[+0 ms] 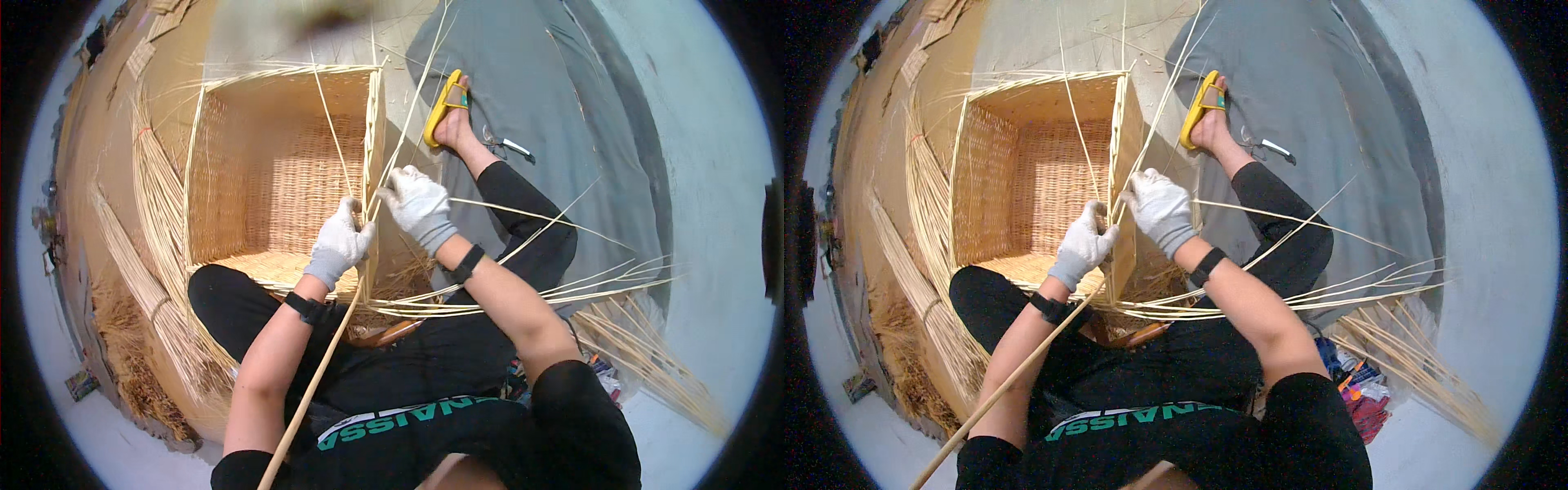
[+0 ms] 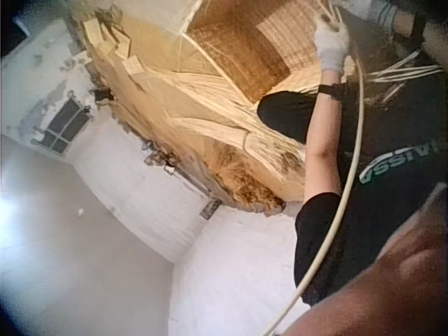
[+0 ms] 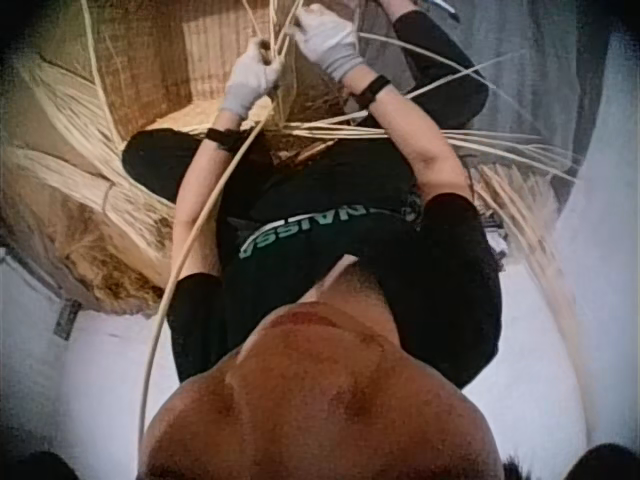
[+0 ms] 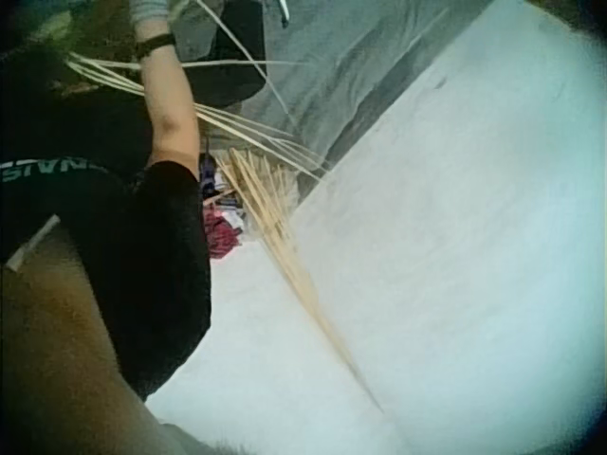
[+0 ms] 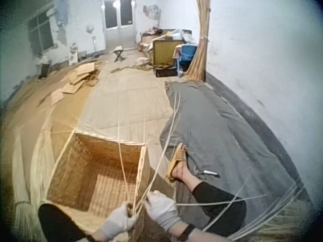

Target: Weave the top edge of a square wicker basket using long flexible rods.

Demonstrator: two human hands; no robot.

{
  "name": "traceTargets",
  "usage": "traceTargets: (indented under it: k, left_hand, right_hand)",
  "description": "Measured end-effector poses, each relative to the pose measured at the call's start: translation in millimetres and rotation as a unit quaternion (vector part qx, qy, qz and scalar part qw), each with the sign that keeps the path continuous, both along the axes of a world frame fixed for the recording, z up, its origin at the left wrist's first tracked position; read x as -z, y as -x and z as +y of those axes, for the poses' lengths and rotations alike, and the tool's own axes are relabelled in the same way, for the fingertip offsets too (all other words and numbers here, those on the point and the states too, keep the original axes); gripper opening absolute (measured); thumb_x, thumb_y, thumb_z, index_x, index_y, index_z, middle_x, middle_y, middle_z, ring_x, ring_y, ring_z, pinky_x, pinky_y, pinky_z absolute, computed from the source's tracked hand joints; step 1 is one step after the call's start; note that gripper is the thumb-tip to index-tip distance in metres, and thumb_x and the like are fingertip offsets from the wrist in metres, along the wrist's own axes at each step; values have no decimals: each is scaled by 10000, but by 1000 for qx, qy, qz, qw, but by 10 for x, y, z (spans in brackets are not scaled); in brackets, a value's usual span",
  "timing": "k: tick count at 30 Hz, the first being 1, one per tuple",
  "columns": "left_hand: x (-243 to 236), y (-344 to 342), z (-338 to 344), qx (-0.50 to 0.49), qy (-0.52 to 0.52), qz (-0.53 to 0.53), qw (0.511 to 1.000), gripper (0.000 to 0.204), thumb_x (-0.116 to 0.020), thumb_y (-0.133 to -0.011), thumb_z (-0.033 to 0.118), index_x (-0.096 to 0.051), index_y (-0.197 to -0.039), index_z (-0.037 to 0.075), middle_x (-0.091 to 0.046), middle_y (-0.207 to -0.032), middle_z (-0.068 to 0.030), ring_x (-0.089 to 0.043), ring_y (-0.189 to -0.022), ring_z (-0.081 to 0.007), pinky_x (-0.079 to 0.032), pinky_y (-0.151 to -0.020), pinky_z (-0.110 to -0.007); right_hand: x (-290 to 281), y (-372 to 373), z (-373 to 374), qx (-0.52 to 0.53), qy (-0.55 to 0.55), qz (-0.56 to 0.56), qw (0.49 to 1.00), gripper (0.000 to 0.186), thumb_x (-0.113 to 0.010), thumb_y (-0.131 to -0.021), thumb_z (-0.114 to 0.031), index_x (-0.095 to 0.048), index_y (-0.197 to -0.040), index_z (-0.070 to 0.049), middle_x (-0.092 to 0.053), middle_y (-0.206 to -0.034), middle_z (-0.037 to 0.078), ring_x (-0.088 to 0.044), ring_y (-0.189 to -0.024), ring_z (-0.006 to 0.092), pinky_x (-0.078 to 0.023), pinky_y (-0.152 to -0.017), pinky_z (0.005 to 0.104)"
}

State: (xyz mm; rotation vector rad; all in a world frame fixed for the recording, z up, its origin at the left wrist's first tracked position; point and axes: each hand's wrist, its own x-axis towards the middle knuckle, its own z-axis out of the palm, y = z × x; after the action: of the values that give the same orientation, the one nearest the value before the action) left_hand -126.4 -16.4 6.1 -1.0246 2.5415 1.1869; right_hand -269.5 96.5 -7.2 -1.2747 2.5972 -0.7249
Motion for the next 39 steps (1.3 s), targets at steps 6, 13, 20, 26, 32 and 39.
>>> traceTargets:
  k: [6,13,20,26,32,39]
  left_hand:
    - [-43,160,-88,62,-4,108,992,341,-596,-963,308,-563,-1186,54,-693,-877,-205,-687,-853,-369,-531,-763,-445]
    - [207,275,-86,45,-90,146,984,292,-537,-1004,275,-648,-1000,5,-683,-872,-201,-679,-848,-348,-521,-764,-397]
    - [69,234,-57,43,-44,106,992,290,-529,-1001,280,-650,-993,17,-686,-888,-207,-660,-861,-380,-512,-759,-406]
    - [53,304,37,1,-62,86,994,270,-536,-999,250,-666,-1027,16,-693,-858,-209,-676,-812,-365,-522,-741,-411]
    - [140,189,-195,27,-55,78,995,314,-525,-1005,283,-642,-960,-5,-656,-726,-139,-658,-619,-234,-533,-597,-373]
    - [-56,327,-84,56,-104,5,993,308,-554,-1000,284,-603,-1078,-9,-665,-740,-115,-607,-485,-182,-504,-474,-326]
  right_hand:
    - [-56,-26,145,1,102,-78,992,116,-650,-887,-213,-642,-950,-116,-624,-859,116,-642,-859,323,-516,-754,435]
    - [228,-451,79,187,277,-474,814,208,-626,-923,-42,-688,-1121,-33,-719,-921,75,-655,-741,154,-528,-692,301]
    - [110,-274,151,69,143,-320,934,237,-639,-941,-125,-676,-1151,-21,-739,-985,132,-703,-844,222,-549,-744,345]
    - [-97,-297,185,93,114,-251,957,222,-603,-897,-149,-684,-1069,-36,-684,-985,211,-654,-933,401,-540,-800,439]
    - [1,-753,409,-31,3,-217,976,117,-577,-873,-161,-666,-918,-99,-673,-794,199,-663,-776,413,-536,-726,491]
    - [-92,177,250,-234,-143,16,961,145,-636,-809,-247,-752,-827,-161,-732,-840,102,-714,-833,298,-545,-740,433]
